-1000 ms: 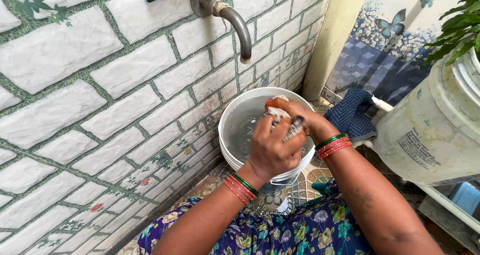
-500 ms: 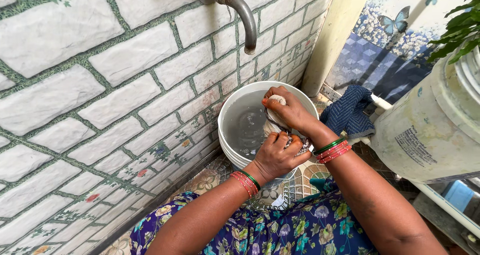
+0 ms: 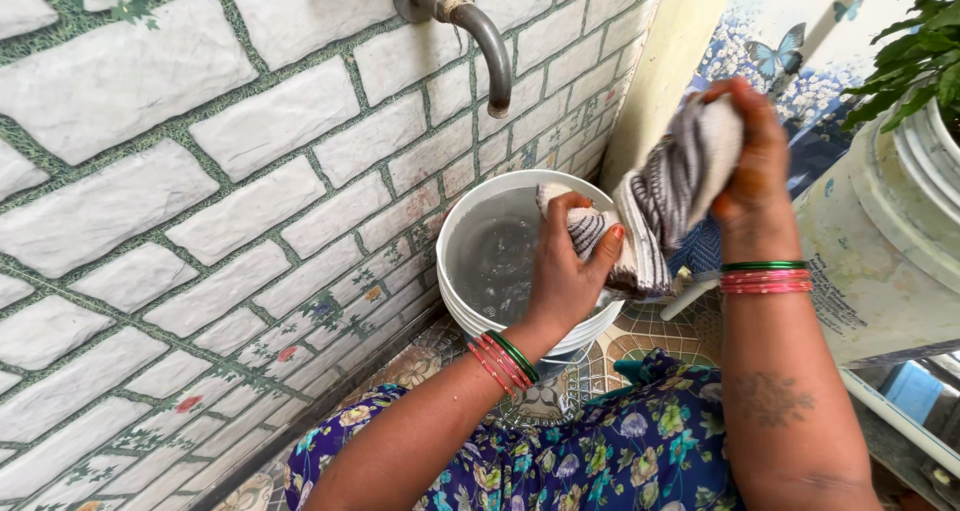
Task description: The person washes two cloths by hand in a bucket of water, scrubbing and wringing each item.
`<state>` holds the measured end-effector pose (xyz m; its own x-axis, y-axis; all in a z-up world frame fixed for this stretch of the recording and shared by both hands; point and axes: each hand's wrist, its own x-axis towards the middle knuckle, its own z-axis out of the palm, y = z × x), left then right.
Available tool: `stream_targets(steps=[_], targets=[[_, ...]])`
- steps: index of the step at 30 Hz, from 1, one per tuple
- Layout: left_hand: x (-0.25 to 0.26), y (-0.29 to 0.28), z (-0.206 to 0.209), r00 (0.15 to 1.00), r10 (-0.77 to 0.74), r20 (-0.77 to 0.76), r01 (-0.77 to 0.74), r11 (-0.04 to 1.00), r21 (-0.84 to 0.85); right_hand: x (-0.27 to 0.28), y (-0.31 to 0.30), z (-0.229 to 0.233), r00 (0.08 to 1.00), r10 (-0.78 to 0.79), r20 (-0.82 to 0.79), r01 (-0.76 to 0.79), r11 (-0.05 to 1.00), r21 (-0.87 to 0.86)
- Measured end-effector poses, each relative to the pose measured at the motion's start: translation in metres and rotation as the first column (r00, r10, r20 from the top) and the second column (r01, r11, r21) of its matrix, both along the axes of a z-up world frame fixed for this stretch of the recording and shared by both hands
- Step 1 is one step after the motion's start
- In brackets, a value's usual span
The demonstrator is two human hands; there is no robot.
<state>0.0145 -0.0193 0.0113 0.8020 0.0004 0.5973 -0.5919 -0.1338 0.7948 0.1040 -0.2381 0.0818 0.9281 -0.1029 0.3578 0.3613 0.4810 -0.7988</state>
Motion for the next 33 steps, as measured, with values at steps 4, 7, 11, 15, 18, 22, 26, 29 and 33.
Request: stream_targets(steps=[4, 7, 11, 15, 18, 22, 26, 29, 33], targets=[[0.029, -0.011, -0.037, 0.67, -0.181, -0.72, 0.307, 0.951, 0.046, -0.02, -0.035, 0.013, 0.992, -0.099, 0.082, 0.098, 0.995, 0.026], [0.038, -0.013, -0.048, 0.815, -0.181, -0.551, 0.452, 0.793, 0.408, -0.032, -0.05, 0.019, 0.992, -0.07, 0.106, 0.058, 0.992, 0.109], [0.038, 0.003, -0.004, 0.99, -0.021, -0.142, 0.076, 0.916, 0.393, -0.058, -0.056, 0.042, 0.992, 0.045, 0.118, -0.027, 0.988, -0.153], [0.021, -0.005, 0.034, 0.979, -0.202, 0.036, 0.179, 0.927, 0.33, -0.085, -0.027, 0.072, 0.997, 0.025, 0.071, 0.008, 0.902, -0.431], [0.005, -0.019, 0.042, 0.954, -0.249, 0.168, 0.172, 0.912, 0.372, -0.1, 0.003, 0.082, 0.999, -0.033, 0.01, 0.034, 0.924, -0.38], [0.003, -0.027, 0.044, 0.953, -0.287, 0.093, 0.275, 0.953, 0.124, -0.1, 0.035, 0.079, 0.997, 0.047, 0.055, -0.029, 0.956, -0.292], [0.012, -0.013, 0.038, 0.967, -0.256, 0.005, 0.256, 0.962, -0.092, -0.096, 0.058, 0.07, 0.978, 0.148, 0.15, -0.097, 0.947, -0.306], [0.025, 0.003, 0.04, 0.932, -0.36, 0.035, 0.357, 0.897, -0.262, -0.086, 0.062, 0.067, 0.956, 0.213, 0.203, -0.109, 0.897, -0.428], [0.034, 0.016, 0.05, 0.867, -0.491, -0.085, 0.341, 0.708, -0.618, -0.069, 0.063, 0.051, 0.978, 0.166, 0.127, -0.007, 0.633, -0.774]])
